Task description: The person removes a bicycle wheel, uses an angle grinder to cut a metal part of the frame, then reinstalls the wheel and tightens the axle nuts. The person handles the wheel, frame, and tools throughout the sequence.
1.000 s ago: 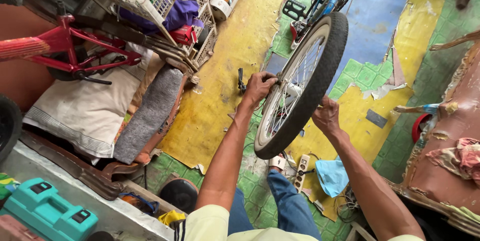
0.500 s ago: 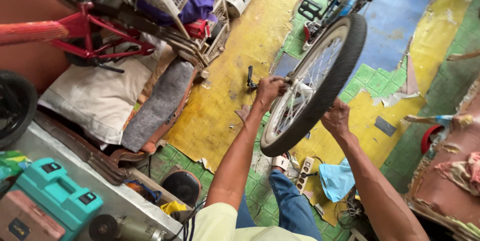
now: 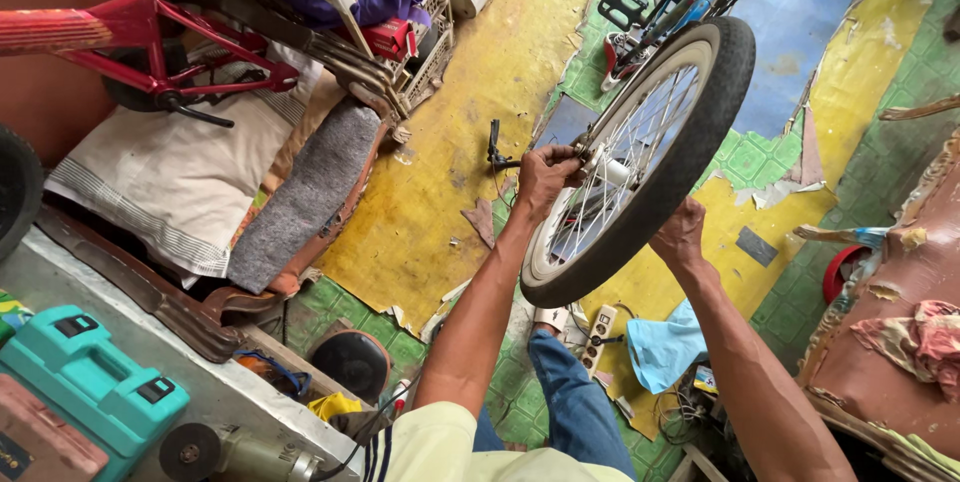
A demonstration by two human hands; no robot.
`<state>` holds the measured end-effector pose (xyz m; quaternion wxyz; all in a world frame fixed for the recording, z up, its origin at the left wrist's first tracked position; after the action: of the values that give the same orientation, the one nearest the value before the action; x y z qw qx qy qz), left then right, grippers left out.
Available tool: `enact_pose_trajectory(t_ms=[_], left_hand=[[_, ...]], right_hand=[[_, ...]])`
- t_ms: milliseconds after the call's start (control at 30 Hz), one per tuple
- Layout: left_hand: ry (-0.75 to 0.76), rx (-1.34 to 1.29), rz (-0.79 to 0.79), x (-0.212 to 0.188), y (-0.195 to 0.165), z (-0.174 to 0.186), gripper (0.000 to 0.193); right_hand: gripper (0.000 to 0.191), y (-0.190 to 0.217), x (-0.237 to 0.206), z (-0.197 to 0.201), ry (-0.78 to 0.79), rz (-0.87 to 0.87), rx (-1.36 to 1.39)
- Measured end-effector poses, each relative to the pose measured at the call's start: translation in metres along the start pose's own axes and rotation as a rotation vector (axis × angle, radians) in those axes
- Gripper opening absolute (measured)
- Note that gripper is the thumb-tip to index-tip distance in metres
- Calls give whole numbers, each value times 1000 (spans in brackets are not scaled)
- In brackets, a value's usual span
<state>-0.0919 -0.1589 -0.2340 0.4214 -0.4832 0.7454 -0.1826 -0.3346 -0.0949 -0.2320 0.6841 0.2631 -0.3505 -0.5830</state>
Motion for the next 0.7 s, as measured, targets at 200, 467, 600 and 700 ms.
enact_pose_trajectory(t_ms=[200,467,600,700], left_hand=[[10,46,-24,2,0,0,18],[40,66,-83,2,-2,2,14],[57,133,-98,2,-1,3,10],[34,162,-100,1,-1,4,9]], right_hand=[[3,-10,0,-4,11,-15,359],[5,-4,0,2,31,74,-115],[6,-7,-2,-1,49,126,-142],[8,-13,-1,-2,52,59,-97]])
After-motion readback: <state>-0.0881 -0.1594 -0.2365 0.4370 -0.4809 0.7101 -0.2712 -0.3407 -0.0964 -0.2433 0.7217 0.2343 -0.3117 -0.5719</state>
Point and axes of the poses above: each hand's wrist, its own x-axis towards the middle knuckle, its own z-axis out of the back of the hand, y = z × x, the point moved 3 cm from there along x, towards the middle knuckle, and after that the axes turned 6 degrees about z, right-handed, at the moved point
